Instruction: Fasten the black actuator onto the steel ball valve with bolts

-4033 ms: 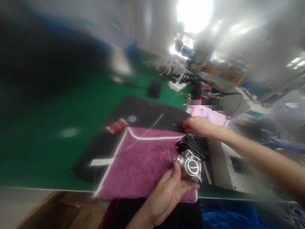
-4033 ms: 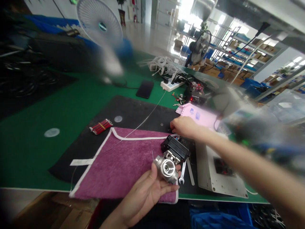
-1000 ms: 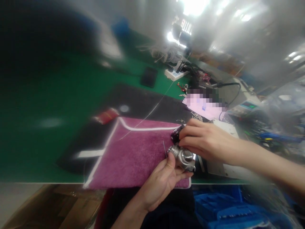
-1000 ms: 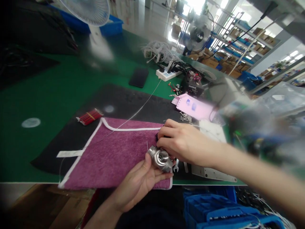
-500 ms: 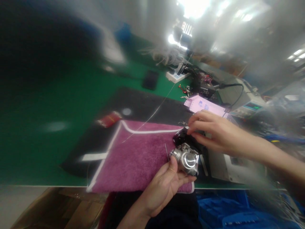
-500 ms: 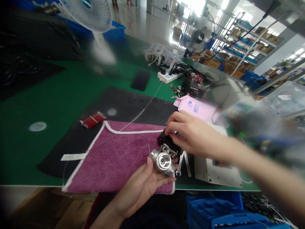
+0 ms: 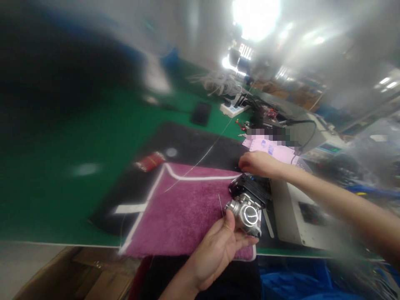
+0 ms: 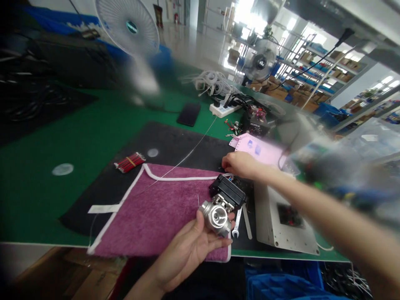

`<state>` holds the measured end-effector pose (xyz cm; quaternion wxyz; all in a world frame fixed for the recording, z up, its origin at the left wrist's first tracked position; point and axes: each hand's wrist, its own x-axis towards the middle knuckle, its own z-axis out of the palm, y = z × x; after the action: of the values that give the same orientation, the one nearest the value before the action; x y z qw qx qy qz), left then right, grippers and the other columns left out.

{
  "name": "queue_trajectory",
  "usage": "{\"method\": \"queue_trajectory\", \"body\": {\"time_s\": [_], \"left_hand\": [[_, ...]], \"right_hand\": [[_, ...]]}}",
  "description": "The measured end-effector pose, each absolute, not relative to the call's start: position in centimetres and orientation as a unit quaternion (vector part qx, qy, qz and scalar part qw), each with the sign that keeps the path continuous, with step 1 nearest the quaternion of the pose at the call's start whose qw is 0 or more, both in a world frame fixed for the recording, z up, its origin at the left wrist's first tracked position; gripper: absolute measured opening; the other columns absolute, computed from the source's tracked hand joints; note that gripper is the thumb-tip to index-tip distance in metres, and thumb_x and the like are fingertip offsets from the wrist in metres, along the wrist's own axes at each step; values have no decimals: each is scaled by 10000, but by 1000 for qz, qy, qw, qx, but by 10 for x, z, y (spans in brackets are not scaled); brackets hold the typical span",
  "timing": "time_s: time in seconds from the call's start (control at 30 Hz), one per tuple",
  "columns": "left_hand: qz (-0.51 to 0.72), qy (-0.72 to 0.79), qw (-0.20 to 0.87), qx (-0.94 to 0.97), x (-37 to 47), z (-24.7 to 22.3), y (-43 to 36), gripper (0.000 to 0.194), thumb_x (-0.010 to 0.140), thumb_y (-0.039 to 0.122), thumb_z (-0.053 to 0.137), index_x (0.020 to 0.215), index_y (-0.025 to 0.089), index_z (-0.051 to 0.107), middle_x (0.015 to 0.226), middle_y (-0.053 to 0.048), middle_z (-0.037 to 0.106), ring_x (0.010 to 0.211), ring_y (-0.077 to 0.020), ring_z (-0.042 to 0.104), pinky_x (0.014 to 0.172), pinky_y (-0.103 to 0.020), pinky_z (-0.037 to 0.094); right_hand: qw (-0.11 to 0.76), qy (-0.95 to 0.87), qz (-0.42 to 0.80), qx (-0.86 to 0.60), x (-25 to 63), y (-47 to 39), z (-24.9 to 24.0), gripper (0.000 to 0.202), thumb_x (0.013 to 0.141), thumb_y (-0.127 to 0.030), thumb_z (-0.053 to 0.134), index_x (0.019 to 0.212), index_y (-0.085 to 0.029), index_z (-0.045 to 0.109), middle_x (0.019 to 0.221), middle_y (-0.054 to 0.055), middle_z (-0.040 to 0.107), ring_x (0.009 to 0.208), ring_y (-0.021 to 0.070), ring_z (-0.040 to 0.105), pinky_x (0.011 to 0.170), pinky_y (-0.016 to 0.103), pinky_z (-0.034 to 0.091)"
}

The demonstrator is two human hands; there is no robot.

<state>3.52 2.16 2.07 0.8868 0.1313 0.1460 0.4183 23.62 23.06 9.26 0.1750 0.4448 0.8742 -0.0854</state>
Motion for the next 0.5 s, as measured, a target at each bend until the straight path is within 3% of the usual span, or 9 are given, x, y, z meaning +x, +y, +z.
{"method": "queue_trajectory", "body": {"time_s": [0.23,0.37,0.5], "left_hand": [[425,133,884,143,38,21,20,590,1072,546,431,1379,80,622,1413,-262,622,1269,-339,629,1072,-504,472],[436,133,878,146,40,20,20,580,1078,536,421,1362,78,634,1375,-264,647,1232,-323,657,1045,-483,489],[434,127,880,148,40,19,20,569,1082,528,416,1353,79,636,1371,-262,648,1238,-331,655,1060,-497,477]], "right_hand": [[170,873,-63,452,231,226,88,195,1025,-342,644,1046,-157,703,988,39,709,887,172,678,848,359,568],[132,869,-25,476,235,226,94,143,984,-275,637,1009,-180,741,907,64,740,801,207,692,701,304,493],[69,866,3,496,243,210,134,231,999,-391,609,1105,-233,740,902,39,752,706,186,680,635,286,450]]}}
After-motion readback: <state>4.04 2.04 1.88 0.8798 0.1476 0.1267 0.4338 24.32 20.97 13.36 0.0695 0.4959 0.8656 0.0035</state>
